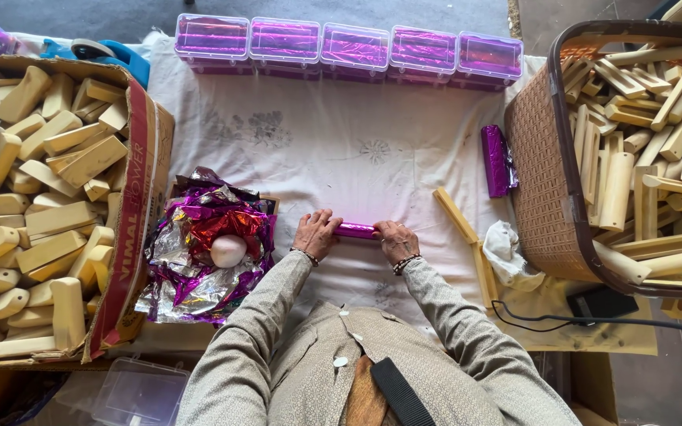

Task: The person wraps small wooden objects in shiny purple and red foil paper. They then place the wrapped items into a clear plastic container and close the lid.

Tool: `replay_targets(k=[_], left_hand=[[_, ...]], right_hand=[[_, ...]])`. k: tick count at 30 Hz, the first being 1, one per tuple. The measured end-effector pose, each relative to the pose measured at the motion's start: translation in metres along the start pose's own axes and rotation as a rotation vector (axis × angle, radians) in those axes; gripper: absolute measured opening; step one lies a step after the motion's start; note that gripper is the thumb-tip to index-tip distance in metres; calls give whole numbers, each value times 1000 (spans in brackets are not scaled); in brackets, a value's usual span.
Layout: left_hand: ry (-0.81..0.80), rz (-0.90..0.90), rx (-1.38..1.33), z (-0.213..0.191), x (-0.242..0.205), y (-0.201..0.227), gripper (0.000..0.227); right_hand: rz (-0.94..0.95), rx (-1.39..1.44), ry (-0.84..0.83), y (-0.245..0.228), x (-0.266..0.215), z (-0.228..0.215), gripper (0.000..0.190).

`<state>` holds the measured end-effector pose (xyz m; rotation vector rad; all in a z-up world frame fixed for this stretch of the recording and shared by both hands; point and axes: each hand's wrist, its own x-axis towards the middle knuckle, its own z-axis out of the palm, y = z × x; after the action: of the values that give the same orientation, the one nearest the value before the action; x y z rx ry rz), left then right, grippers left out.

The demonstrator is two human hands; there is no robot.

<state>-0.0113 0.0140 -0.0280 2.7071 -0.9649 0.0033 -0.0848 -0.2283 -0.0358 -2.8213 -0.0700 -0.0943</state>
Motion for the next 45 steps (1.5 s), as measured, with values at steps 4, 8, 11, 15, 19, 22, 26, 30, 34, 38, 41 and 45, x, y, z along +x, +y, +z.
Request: replay_targets(k=[4,8,11,15,19,22,26,30,34,38,41,45], left_hand=[[-33,-16,-1,42,6,-16,45],[-148,-42,-37,18,13,-13,49],[-225,-96,-119,11,24,-19,52],[4,-296,-628,9,24,-32,87],[161,-518,-1441,6,26,-20,108],[-66,-667,-1836,27,24,2,100],[-114,-330,-2279,27,17,32,60],[26,-325,-2318,3,21,43,49],[57,-369,-2221,-38,22,54,53],[213,-467,-2194,-20,28,52,39],[326,-507,-2236,-15,35,47,30],[526,-497,-2295,-24,47,36,25]], right_hand=[[-27,9,25,-8,2,-16,30],[-5,-74,-101,-6,1,-18,49],[-8,-50,-133,4,6,-17,48],[60,367,-244,22,2,-19,46],[226,967,-478,51,-4,16,50],[334,1483,-699,33,-8,2,52],[393,1758,-871,1,-15,-23,55],[331,1614,-758,-14,-15,-30,58],[250,1280,-528,-29,-18,-36,58],[44,919,-199,-56,-25,-58,58],[-54,731,-37,-65,-25,-70,57],[-11,794,-112,-70,-26,-86,57]])
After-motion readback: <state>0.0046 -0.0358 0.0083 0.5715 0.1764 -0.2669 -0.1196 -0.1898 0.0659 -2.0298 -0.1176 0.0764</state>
